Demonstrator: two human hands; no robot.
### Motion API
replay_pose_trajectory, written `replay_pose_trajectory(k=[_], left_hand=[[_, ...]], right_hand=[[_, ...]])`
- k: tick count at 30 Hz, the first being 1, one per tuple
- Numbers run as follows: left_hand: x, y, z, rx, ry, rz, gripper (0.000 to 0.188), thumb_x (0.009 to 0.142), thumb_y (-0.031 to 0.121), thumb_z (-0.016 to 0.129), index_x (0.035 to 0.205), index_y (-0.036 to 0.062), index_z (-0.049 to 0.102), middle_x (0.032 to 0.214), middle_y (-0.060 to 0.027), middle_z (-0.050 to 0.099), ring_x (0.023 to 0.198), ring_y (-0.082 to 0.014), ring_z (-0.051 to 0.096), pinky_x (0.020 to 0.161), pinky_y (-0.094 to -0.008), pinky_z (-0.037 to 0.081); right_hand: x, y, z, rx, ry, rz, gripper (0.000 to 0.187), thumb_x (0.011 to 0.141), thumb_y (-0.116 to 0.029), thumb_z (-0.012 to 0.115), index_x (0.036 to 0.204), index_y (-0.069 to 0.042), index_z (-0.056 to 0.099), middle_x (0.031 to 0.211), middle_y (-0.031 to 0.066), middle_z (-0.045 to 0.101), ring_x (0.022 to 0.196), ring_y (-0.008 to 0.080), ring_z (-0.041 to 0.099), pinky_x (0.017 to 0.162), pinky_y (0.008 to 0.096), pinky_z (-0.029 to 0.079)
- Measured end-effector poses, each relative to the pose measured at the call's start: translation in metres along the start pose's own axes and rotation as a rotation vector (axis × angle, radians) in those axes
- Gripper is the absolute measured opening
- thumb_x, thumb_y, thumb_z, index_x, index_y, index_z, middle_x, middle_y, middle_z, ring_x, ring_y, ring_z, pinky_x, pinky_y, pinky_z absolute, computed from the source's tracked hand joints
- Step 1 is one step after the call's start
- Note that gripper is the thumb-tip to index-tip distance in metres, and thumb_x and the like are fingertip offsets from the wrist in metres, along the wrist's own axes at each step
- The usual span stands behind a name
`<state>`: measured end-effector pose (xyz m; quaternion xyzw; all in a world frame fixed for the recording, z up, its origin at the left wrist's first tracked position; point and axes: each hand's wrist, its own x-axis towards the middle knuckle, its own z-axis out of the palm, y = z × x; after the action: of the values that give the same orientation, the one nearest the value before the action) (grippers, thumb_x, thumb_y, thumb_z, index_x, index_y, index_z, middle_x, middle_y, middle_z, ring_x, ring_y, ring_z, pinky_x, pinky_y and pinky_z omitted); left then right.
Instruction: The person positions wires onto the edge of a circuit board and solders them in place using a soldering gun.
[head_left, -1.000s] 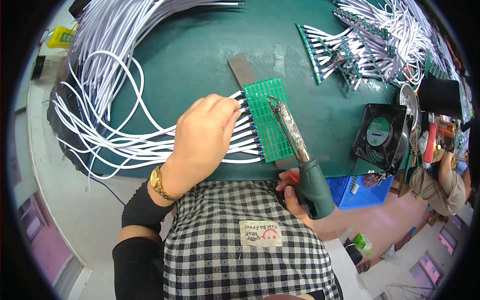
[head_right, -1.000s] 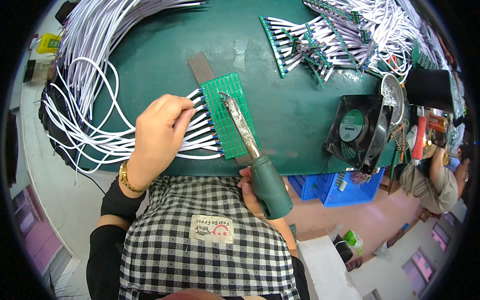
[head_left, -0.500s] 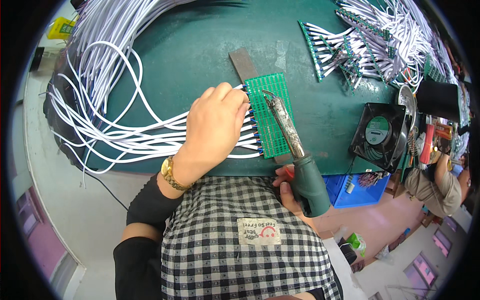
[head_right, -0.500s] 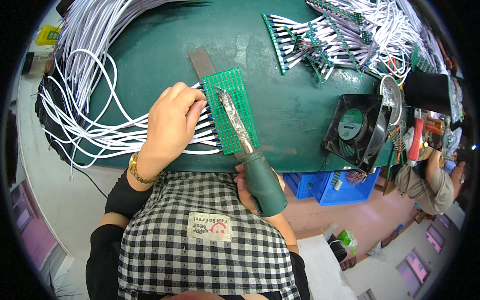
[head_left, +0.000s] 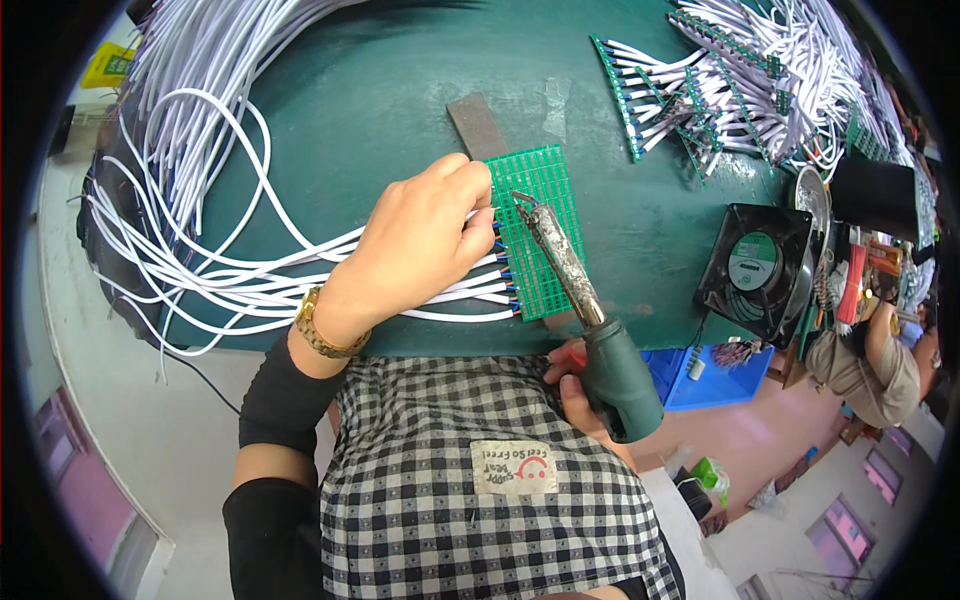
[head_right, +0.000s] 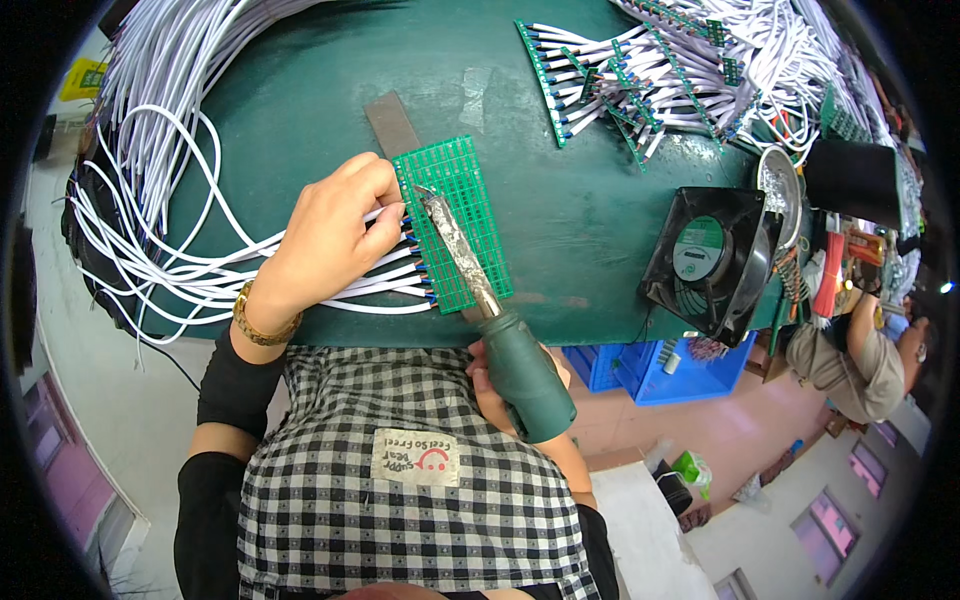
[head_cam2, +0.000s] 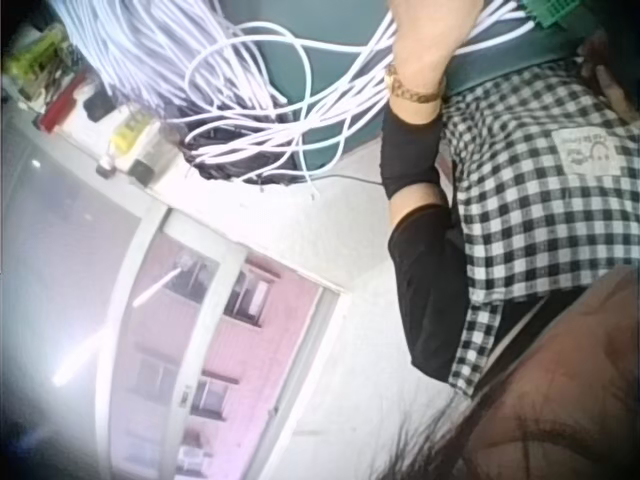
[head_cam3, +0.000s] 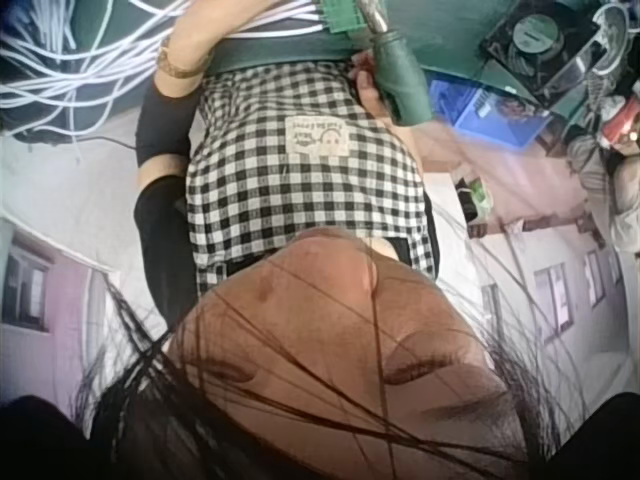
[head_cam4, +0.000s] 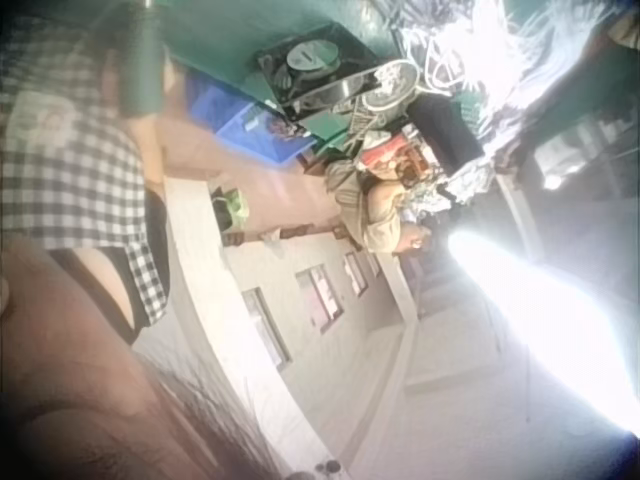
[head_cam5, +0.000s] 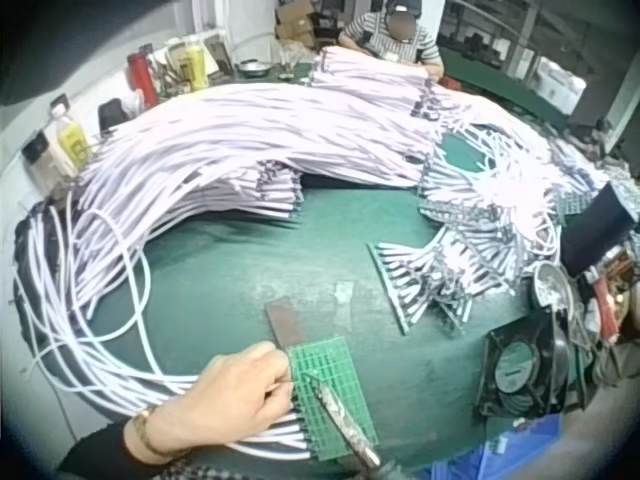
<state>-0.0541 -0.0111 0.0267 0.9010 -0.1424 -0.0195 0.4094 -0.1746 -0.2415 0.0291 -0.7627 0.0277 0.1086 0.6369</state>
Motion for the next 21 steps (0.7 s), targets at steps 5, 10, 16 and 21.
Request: replay_pose_trajectory(k=[5,10,16,21], left_hand=[[0.001,-0.002,-0.004,-0.009,-0.048,-0.015,0.009,0.077,0.004,0.058,0.081,0.0012,0.051,0.077,-0.0119,0.053,0.068,-0.0298,0.056,0.060,-0.0375,0.044],[0.006,0.000,-0.006,-0.096,-0.076,-0.048,0.009,0.076,0.009,0.057,0.078,0.0012,0.053,0.077,-0.0139,0.058,0.069,-0.0330,0.058,0.061,-0.0404,0.046],[0.006,0.004,-0.004,-0.115,-0.035,-0.098,0.010,0.075,0.009,0.058,0.078,0.0006,0.054,0.078,-0.0140,0.059,0.068,-0.0327,0.059,0.062,-0.0400,0.047],[0.003,-0.001,-0.004,-0.186,0.002,-0.156,0.010,0.071,0.004,0.061,0.072,-0.0013,0.052,0.068,-0.0089,0.051,0.060,-0.0176,0.050,0.057,-0.0293,0.042]], right_hand=[[0.000,0.004,-0.004,-0.183,-0.038,-0.068,0.023,0.077,-0.009,0.066,0.098,-0.002,0.064,0.080,0.0050,0.067,0.065,0.0145,0.066,0.063,0.0257,0.053],[-0.001,0.011,-0.007,-0.285,-0.029,-0.102,0.024,0.076,-0.012,0.068,0.098,-0.004,0.065,0.080,0.0038,0.068,0.067,0.0156,0.066,0.064,0.0264,0.053],[-0.007,0.020,-0.012,-0.380,-0.051,-0.066,0.029,0.069,-0.016,0.071,0.097,-0.009,0.066,0.083,0.0052,0.067,0.069,0.0199,0.066,0.062,0.0298,0.053],[-0.017,0.037,-0.014,-0.497,-0.076,-0.003,0.034,0.064,-0.019,0.072,0.096,-0.011,0.066,0.092,0.0071,0.066,0.070,0.0234,0.064,0.060,0.0335,0.050]])
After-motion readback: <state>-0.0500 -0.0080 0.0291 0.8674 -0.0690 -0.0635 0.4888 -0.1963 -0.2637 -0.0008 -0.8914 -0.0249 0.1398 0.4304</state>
